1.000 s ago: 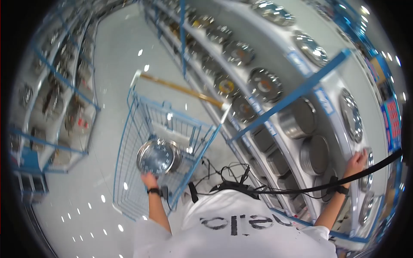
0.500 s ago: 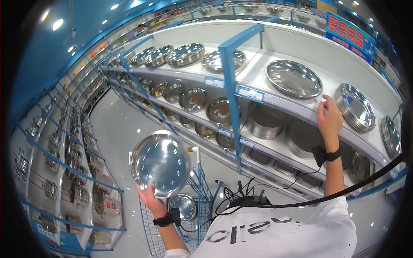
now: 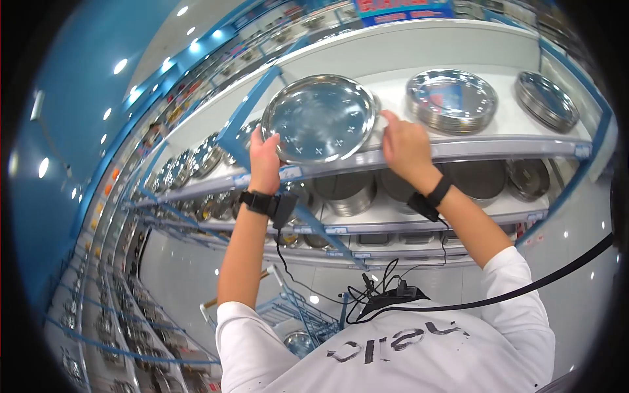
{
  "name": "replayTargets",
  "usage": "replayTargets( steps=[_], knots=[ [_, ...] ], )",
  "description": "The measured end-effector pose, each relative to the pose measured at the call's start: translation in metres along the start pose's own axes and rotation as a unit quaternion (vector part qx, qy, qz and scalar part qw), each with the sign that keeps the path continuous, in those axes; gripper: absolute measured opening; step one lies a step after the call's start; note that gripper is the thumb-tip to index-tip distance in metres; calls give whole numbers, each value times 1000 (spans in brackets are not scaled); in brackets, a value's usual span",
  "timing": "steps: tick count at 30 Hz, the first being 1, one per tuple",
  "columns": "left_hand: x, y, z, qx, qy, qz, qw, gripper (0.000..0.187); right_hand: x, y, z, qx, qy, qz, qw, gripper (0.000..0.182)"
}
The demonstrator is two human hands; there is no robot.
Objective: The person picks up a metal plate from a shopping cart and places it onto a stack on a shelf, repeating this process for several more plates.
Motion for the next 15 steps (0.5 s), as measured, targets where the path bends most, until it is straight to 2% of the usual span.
replayTargets(
  steps=[2, 3, 4, 6, 7, 8, 9, 10, 12, 14, 15],
  knots=[
    [28, 19, 11, 81, -39, 8, 996, 45, 2, -7, 0, -2, 3, -8, 1000, 37],
    [38, 28, 17, 134, -61, 31, 989, 35, 2, -10, 2, 12, 0, -7, 1000, 37],
    [47, 35, 17, 135, -60, 42, 988, 35, 2, -12, 4, 26, -6, -6, 1000, 37],
    [66, 29, 33, 242, -124, 33, 962, 35, 1, -12, 2, 24, -4, -23, 999, 38],
    [95, 10, 52, 325, -126, 52, 936, 38, 1, -11, 2, 32, -5, -26, 999, 39],
    [100, 5, 59, 325, -127, 56, 935, 38, 1, -10, 2, 42, -7, -27, 999, 39],
    [105, 5, 49, 463, -41, 59, 884, 39, 0, -9, 2, 42, -9, -32, 999, 40],
    [104, 11, 37, 586, 47, 60, 807, 40, 0, -10, 1, 42, -8, -31, 999, 40],
    [80, 25, 22, 593, 55, 34, 803, 41, 1, -10, 2, 32, -9, -20, 999, 40],
    [69, 26, 26, 621, 52, 51, 781, 43, 1, -8, 3, 34, -8, -16, 999, 40],
    [67, 26, 31, 609, 113, 77, 781, 43, 1, -8, 3, 32, -6, -15, 999, 39]
  ],
)
Point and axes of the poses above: each hand's wrist, its own x-axis towards the middle knuckle, its own y-axis out of the palm, z = x × y, the point moved 10 cm from there along x, towards the middle knuckle, and after that the axes turned 10 degrees about -x, right-handed, at the moved point
